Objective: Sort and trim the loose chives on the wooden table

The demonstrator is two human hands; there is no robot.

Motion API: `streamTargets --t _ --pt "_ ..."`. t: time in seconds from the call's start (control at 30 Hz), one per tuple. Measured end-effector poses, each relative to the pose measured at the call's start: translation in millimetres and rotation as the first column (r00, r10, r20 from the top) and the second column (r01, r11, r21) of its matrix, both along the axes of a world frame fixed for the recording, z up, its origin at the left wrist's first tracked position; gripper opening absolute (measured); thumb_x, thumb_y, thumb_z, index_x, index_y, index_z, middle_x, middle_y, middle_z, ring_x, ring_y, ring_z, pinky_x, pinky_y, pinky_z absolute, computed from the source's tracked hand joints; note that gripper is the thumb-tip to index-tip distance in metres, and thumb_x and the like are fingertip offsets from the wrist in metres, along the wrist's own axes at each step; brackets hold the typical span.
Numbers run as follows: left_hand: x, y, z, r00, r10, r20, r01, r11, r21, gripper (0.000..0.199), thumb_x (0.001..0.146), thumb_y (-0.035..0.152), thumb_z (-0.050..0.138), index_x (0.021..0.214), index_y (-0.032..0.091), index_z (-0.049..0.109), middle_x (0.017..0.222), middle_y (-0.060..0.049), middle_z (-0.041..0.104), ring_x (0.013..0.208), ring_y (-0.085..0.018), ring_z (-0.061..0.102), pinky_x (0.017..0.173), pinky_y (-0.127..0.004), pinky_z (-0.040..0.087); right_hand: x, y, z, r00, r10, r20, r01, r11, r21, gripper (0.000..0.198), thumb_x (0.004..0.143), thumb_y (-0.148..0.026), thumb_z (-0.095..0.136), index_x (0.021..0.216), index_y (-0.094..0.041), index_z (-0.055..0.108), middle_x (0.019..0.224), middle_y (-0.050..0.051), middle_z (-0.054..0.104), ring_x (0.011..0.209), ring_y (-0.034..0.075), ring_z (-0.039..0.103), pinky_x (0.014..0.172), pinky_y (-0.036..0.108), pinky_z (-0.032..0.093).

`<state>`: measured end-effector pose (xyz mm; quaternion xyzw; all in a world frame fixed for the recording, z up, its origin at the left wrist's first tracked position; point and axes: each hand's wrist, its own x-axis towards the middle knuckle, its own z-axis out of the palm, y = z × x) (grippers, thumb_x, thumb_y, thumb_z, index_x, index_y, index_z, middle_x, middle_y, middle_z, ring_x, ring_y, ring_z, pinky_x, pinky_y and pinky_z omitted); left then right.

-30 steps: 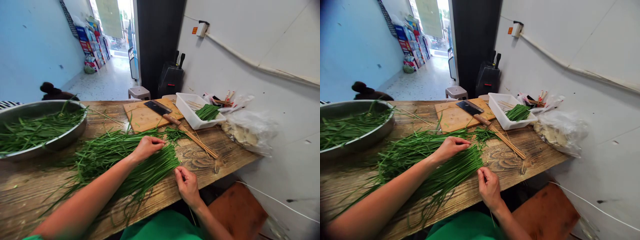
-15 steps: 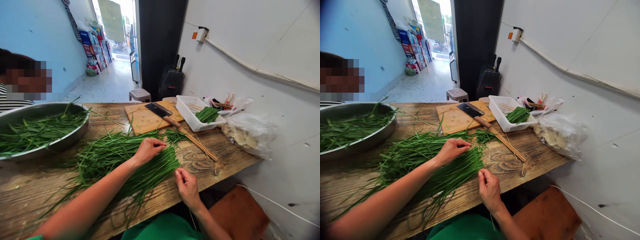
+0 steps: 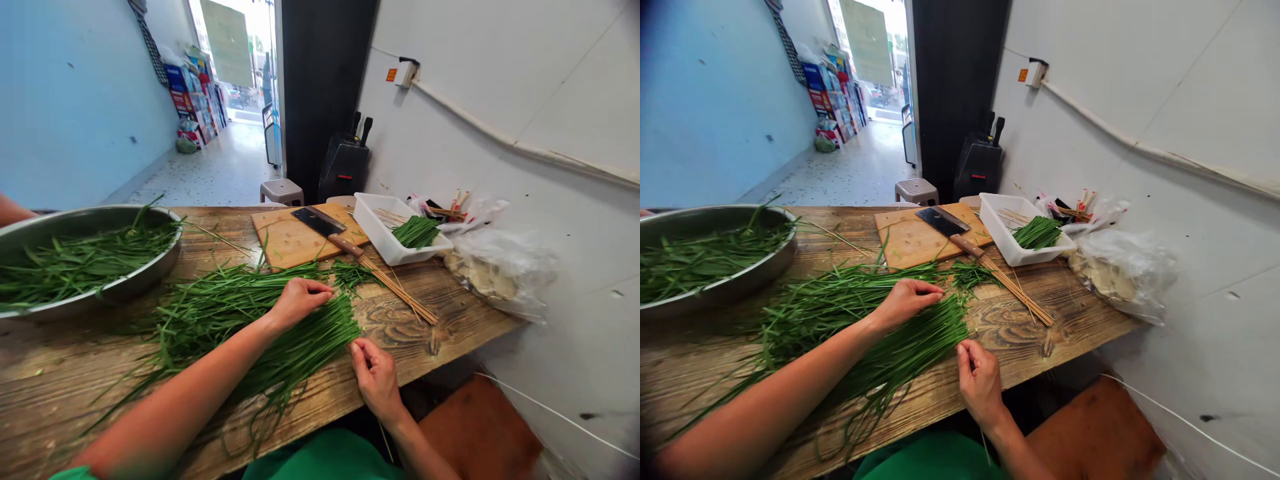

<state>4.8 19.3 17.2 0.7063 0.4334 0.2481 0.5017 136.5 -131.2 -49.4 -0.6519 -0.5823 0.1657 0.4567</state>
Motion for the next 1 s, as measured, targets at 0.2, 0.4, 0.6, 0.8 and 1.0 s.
streamTargets --t 0.2,0.4,0.6,0.8,1.0 --pt "0 2 -6.4 0.999 -0.022 -0.026 0.023 0.999 0.048 0.029 0.066 0.033 0.058 0.083 0.014 0.071 0.063 -0.001 0.067 0.05 -0.011 0.053 0.048 -0.021 0.037 0 0 -1 1.0 0.006 -0.007 -0.007 1.0 -0.02 0.024 0.086 -0.029 0.039 0.074 -0.017 0.056 0.054 -0.002 0.049 0.047 0.009 0.045 0.045 0.02 0.031" --pt "-5 5 -1.3 0.976 -0.199 -0.09 0.215 0.953 0.216 0.023 0.069 0.026 0.055 0.082 0.018 0.071 0.081 -0.002 0.07 0.073 -0.016 0.061 0.07 -0.023 0.044 0 -1 0 1.0 -0.003 0.003 0.004 1.0 -0.031 0.024 0.087 -0.029 0.039 0.074 -0.017 0.056 0.056 -0.002 0.05 0.048 0.01 0.045 0.046 0.02 0.032" --pt "-28 24 24.8 0.935 -0.219 -0.279 0.325 0.845 0.425 0.024 0.074 0.025 0.054 0.092 0.022 0.069 0.088 -0.003 0.067 0.079 -0.016 0.059 0.076 -0.024 0.04 -2 -6 0 0.999 -0.02 0.035 0.018 0.999 0.046 0.022 0.086 -0.025 0.04 0.074 -0.016 0.056 0.058 -0.001 0.053 0.05 0.01 0.048 0.05 0.019 0.035" --pt "-20 21 -0.8 0.797 -0.155 -0.584 0.531 0.64 0.555 0.013 0.072 0.028 0.059 0.075 0.019 0.068 0.078 -0.006 0.06 0.082 -0.02 0.052 0.076 -0.032 0.033 -2 -14 -3 0.999 -0.02 0.048 0.015 0.995 0.101 0.02 0.083 -0.024 0.045 0.067 -0.016 0.054 0.05 -0.004 0.047 0.044 0.008 0.045 0.046 0.019 0.032" --pt "-20 19 -14.7 0.753 -0.097 -0.651 0.544 0.649 0.532 0.01 0.073 0.024 0.056 0.074 0.018 0.065 0.082 -0.006 0.058 0.086 -0.021 0.05 0.075 -0.034 0.029 -1 -14 -6 0.999 -0.025 0.048 0.02 0.996 0.087 0.019 0.083 -0.024 0.045 0.069 -0.016 0.054 0.05 -0.004 0.046 0.043 0.008 0.043 0.045 0.019 0.031"
